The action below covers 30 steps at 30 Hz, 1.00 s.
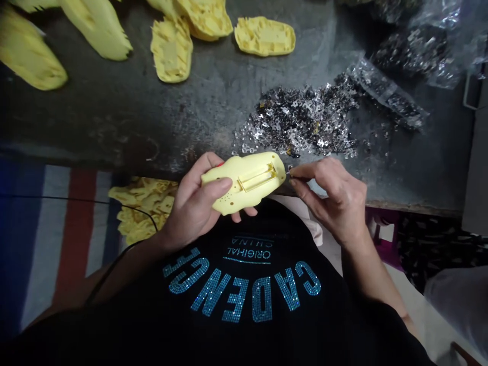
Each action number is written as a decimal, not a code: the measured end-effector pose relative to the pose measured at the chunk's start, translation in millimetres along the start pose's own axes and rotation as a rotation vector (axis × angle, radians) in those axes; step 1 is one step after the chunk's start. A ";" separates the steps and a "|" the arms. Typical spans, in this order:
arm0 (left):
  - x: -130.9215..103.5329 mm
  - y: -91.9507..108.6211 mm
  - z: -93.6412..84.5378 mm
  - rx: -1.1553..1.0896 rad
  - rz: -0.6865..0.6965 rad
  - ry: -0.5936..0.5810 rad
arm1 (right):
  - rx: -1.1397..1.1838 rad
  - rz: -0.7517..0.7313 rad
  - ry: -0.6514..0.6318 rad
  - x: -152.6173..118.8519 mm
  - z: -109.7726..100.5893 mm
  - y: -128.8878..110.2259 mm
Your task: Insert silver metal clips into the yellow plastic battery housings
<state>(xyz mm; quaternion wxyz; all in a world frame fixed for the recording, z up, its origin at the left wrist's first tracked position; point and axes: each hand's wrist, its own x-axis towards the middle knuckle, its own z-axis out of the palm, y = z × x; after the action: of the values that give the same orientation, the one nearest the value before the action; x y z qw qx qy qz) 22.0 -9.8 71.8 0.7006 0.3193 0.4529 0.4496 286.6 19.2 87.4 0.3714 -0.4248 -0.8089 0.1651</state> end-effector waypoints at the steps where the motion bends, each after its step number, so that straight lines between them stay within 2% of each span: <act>1: -2.1 0.5 -0.5 0.004 0.004 -0.011 | -0.008 -0.010 0.000 1.5 1.3 -3.1; 7: -10.9 2.3 -1.2 -0.019 -0.015 -0.049 | -0.126 -0.016 -0.036 4.7 6.4 -12.6; 13: -13.7 -0.1 -1.8 -0.040 0.011 -0.058 | -0.197 -0.100 -0.088 7.5 4.6 -20.4; 22: -9.3 -14.7 -6.0 -0.072 0.114 -0.161 | -0.350 -0.217 -0.023 8.8 13.2 -26.0; 30: -5.9 -17.0 -4.9 -0.054 0.075 -0.118 | -0.355 -0.218 0.020 -2.8 20.3 -22.4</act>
<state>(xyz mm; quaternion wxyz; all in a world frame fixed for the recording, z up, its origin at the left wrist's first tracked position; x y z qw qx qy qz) 22.2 -21.7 57.4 0.7171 0.3428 0.3863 0.4680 260.0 4.8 85.5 0.3142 -0.3953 -0.8628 -0.0253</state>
